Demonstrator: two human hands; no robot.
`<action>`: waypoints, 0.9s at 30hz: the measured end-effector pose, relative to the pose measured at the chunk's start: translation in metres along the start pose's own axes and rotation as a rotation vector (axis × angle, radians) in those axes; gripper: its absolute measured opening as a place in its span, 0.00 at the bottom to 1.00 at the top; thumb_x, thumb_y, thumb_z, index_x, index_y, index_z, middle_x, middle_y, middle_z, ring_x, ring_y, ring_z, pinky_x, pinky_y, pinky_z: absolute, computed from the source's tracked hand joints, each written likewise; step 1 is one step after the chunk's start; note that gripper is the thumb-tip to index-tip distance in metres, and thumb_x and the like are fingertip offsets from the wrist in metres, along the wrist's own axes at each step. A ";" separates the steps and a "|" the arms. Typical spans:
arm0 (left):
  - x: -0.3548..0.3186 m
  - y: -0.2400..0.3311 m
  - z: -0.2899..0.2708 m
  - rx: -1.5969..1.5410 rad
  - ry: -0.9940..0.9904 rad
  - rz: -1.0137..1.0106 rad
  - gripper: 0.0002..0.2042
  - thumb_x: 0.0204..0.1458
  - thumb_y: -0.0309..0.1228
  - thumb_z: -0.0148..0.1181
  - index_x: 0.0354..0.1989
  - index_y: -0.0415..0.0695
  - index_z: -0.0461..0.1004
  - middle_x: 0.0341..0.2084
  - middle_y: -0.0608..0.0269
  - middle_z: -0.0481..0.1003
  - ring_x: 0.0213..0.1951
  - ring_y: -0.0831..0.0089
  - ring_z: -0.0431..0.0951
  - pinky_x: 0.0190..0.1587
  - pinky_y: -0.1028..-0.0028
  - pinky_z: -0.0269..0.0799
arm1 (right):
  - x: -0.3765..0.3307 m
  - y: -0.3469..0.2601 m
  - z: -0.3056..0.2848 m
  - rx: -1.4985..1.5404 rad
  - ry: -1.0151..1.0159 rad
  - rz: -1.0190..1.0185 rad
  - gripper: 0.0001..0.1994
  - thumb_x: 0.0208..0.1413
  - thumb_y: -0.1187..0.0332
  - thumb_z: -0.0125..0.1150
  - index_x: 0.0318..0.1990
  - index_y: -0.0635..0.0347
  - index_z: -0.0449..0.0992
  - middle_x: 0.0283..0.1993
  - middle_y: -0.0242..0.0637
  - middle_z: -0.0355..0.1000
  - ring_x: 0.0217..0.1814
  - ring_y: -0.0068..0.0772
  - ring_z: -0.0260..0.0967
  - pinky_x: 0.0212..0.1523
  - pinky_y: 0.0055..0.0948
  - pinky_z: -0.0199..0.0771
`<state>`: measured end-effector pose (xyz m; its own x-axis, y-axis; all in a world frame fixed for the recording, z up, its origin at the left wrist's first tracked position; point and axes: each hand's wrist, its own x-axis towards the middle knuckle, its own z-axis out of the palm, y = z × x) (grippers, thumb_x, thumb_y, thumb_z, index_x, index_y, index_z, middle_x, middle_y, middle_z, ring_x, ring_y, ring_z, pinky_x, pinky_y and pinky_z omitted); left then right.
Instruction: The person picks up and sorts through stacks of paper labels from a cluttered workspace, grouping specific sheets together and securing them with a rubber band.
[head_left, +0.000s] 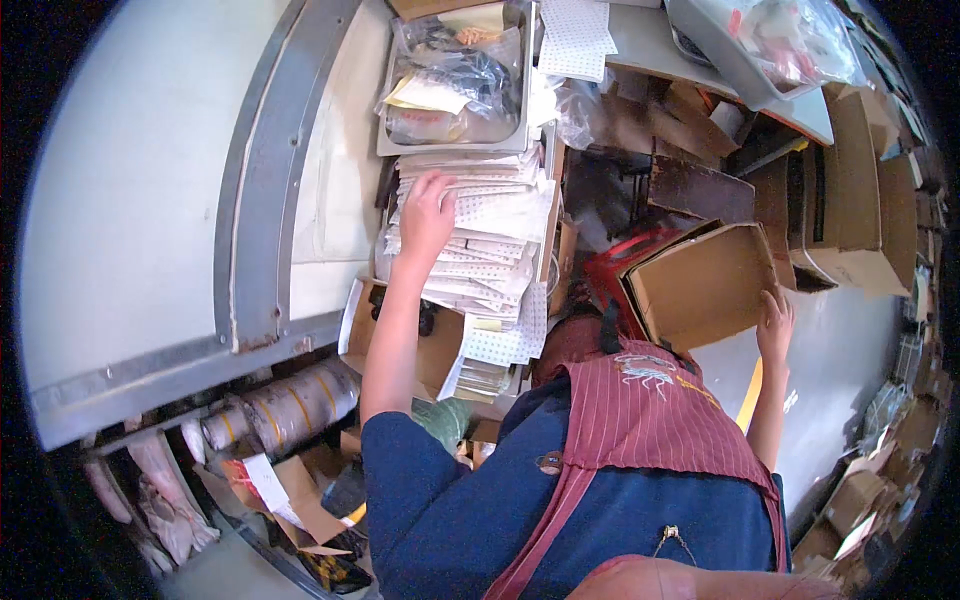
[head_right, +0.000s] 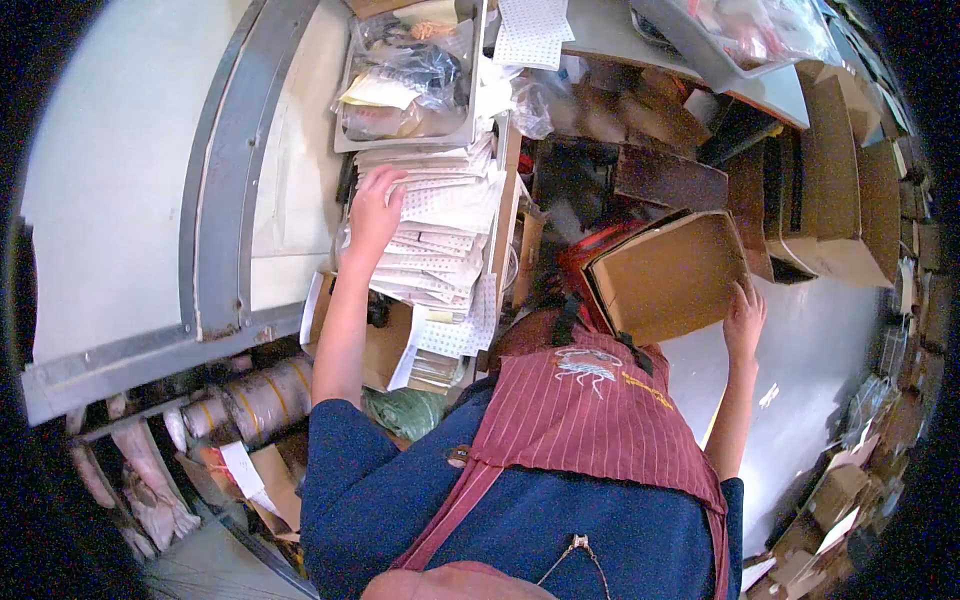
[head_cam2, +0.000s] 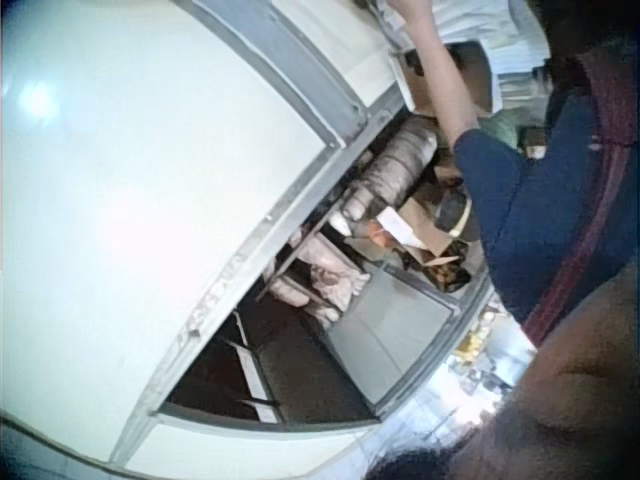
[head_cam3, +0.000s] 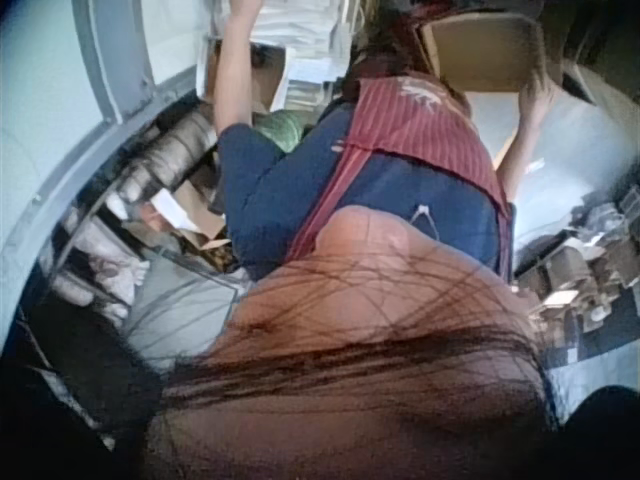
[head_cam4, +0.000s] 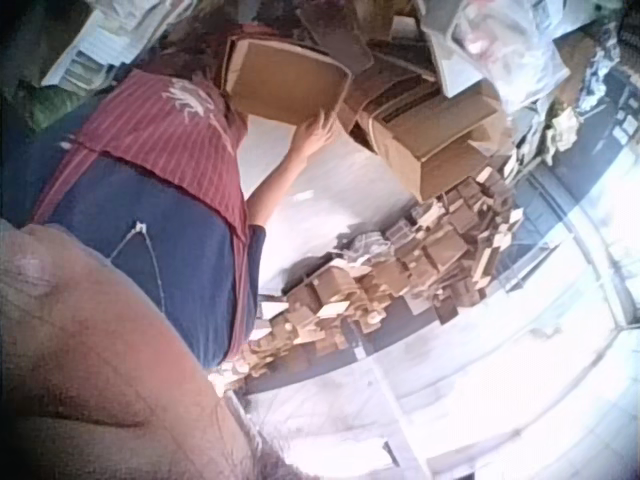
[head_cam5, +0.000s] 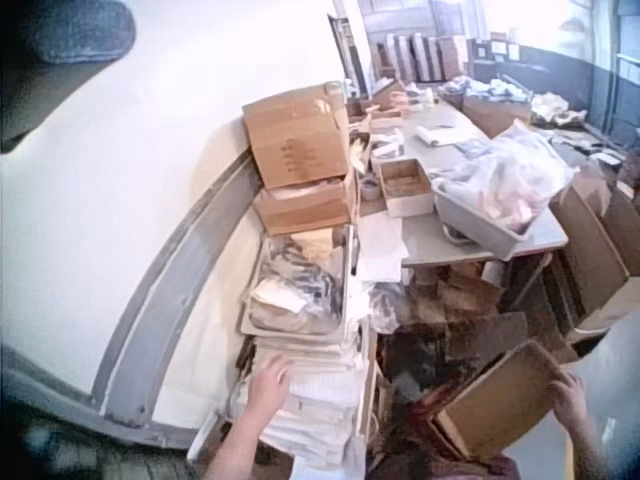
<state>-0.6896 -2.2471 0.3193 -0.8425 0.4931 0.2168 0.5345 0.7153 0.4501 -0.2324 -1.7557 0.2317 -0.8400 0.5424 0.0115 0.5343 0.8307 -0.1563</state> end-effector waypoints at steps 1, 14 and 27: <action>0.008 -0.001 0.001 -0.006 -0.010 0.012 0.10 0.54 0.28 0.62 0.44 0.46 0.80 0.50 0.53 0.76 0.52 0.51 0.76 0.52 0.62 0.73 | -0.008 -0.004 0.001 0.017 -0.010 0.027 0.17 0.58 0.76 0.56 0.56 0.57 0.75 0.67 0.41 0.67 0.68 0.52 0.60 0.70 0.48 0.58; 0.022 -0.006 -0.001 0.046 -0.319 0.545 0.16 0.45 0.40 0.72 0.30 0.43 0.74 0.34 0.60 0.72 0.40 0.59 0.75 0.43 0.62 0.72 | -0.075 -0.065 0.005 0.200 0.003 0.158 0.19 0.53 0.81 0.57 0.54 0.58 0.75 0.65 0.43 0.69 0.65 0.53 0.65 0.64 0.45 0.66; -0.008 -0.008 -0.012 0.093 -0.080 0.646 0.07 0.46 0.23 0.63 0.35 0.44 0.76 0.31 0.61 0.76 0.34 0.61 0.79 0.37 0.66 0.76 | 0.004 -0.155 -0.007 0.362 -0.020 -0.034 0.17 0.53 0.80 0.56 0.50 0.62 0.77 0.61 0.45 0.72 0.63 0.53 0.69 0.61 0.42 0.71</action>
<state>-0.6881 -2.2628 0.3248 -0.3443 0.8705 0.3516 0.9378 0.3010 0.1732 -0.3180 -1.8819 0.2627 -0.8602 0.5100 0.0040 0.4413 0.7481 -0.4956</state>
